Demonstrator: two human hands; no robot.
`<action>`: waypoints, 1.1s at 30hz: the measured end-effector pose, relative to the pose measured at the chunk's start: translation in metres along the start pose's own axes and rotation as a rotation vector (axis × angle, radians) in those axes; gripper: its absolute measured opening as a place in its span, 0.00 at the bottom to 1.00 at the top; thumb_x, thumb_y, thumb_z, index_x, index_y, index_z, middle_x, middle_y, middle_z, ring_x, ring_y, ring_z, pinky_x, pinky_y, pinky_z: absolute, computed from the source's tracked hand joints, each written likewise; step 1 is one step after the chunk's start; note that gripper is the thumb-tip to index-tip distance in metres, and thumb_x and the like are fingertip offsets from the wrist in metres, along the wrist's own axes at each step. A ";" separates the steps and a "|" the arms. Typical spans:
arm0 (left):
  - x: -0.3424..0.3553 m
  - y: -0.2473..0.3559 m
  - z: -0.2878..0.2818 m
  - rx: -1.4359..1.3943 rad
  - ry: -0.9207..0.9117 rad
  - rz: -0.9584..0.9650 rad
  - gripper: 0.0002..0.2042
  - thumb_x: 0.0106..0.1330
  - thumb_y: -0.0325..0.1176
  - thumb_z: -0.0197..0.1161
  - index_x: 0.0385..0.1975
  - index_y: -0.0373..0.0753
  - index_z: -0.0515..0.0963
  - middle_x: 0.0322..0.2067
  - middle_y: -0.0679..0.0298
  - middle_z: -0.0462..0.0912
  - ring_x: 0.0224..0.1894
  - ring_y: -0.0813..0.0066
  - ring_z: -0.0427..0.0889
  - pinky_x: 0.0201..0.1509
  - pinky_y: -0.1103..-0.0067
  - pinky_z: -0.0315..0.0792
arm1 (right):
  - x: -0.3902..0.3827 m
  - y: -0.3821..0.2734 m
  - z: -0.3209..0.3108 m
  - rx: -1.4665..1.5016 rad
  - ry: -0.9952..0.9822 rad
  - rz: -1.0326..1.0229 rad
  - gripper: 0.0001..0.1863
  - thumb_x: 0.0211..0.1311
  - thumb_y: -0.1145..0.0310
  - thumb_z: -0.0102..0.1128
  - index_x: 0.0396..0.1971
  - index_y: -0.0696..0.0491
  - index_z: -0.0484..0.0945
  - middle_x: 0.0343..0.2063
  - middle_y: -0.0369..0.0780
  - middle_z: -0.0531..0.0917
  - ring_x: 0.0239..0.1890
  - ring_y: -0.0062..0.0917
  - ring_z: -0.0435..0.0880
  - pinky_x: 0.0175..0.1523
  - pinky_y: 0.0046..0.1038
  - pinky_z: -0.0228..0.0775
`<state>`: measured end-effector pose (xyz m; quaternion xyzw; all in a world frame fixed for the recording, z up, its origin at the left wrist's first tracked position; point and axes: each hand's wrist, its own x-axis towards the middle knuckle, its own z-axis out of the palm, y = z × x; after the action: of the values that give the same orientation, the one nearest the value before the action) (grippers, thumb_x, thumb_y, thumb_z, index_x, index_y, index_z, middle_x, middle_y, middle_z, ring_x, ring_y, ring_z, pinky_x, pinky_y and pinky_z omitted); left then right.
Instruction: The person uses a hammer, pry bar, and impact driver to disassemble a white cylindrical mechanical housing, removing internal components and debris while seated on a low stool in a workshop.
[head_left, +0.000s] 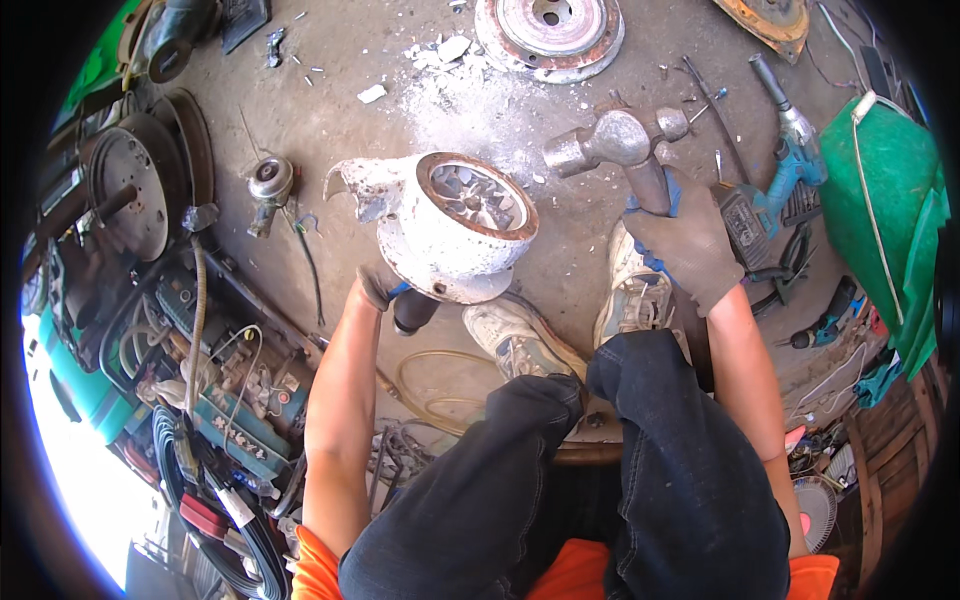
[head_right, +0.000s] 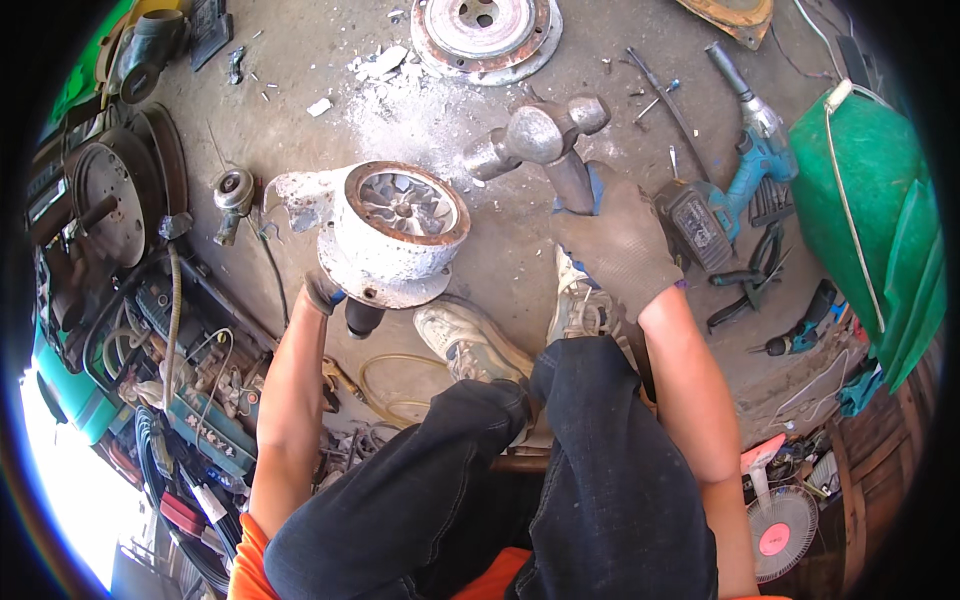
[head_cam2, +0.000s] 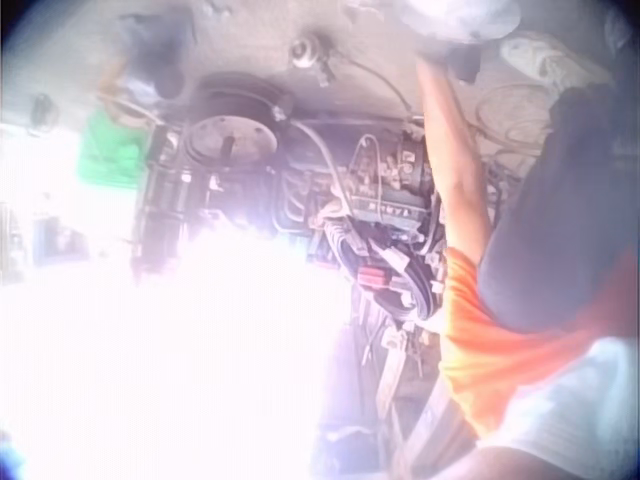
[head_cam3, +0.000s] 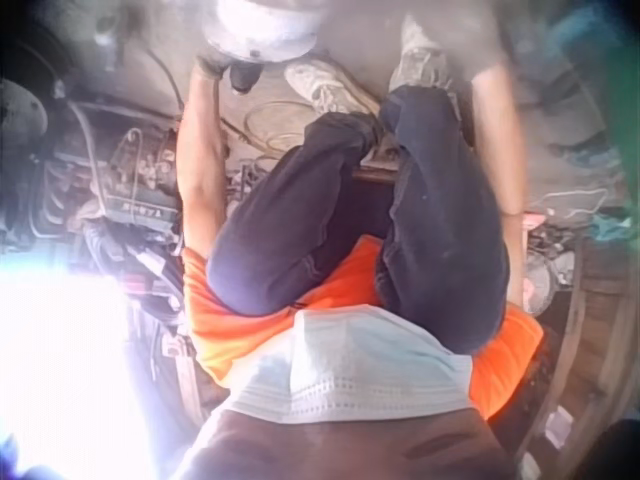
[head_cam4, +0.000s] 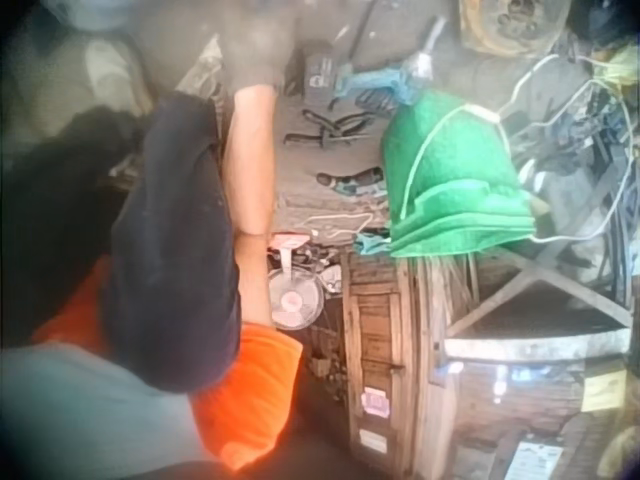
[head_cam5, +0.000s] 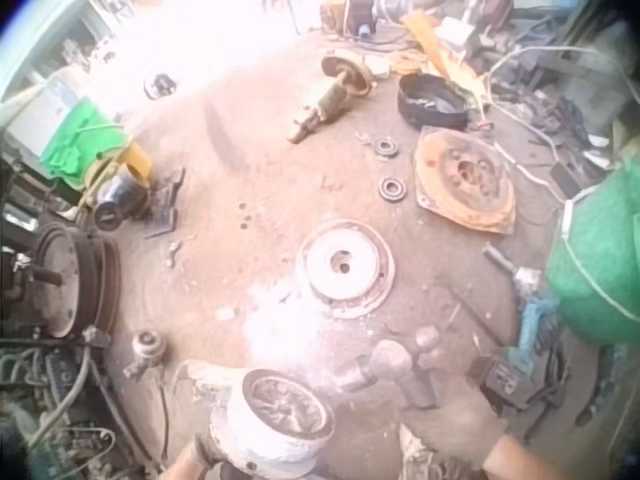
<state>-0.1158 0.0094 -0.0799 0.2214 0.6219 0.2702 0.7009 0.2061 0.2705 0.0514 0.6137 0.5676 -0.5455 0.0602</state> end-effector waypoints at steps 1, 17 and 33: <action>0.001 0.001 -0.003 -0.011 0.020 0.025 0.30 0.60 0.34 0.67 0.63 0.37 0.66 0.61 0.59 0.72 0.61 0.69 0.70 0.67 0.72 0.63 | 0.000 0.004 -0.001 0.007 0.010 -0.005 0.15 0.46 0.67 0.65 0.32 0.61 0.77 0.22 0.40 0.79 0.25 0.21 0.78 0.33 0.29 0.71; -0.018 0.002 0.010 0.791 0.492 0.021 0.25 0.60 0.41 0.65 0.57 0.40 0.72 0.55 0.60 0.76 0.58 0.63 0.71 0.65 0.66 0.62 | -0.013 -0.010 -0.010 0.003 -0.063 -0.084 0.18 0.46 0.65 0.65 0.35 0.60 0.76 0.24 0.43 0.80 0.28 0.26 0.79 0.37 0.32 0.71; -0.064 0.012 0.072 -0.576 0.191 -0.021 0.24 0.60 0.38 0.66 0.55 0.38 0.72 0.51 0.61 0.78 0.54 0.66 0.75 0.60 0.68 0.68 | -0.029 -0.069 -0.023 0.026 0.193 -0.256 0.21 0.51 0.74 0.64 0.48 0.62 0.75 0.32 0.41 0.84 0.33 0.18 0.81 0.39 0.25 0.73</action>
<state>-0.0505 -0.0217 -0.0144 -0.0192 0.5852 0.4479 0.6757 0.1742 0.2925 0.1200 0.5867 0.6372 -0.4945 -0.0729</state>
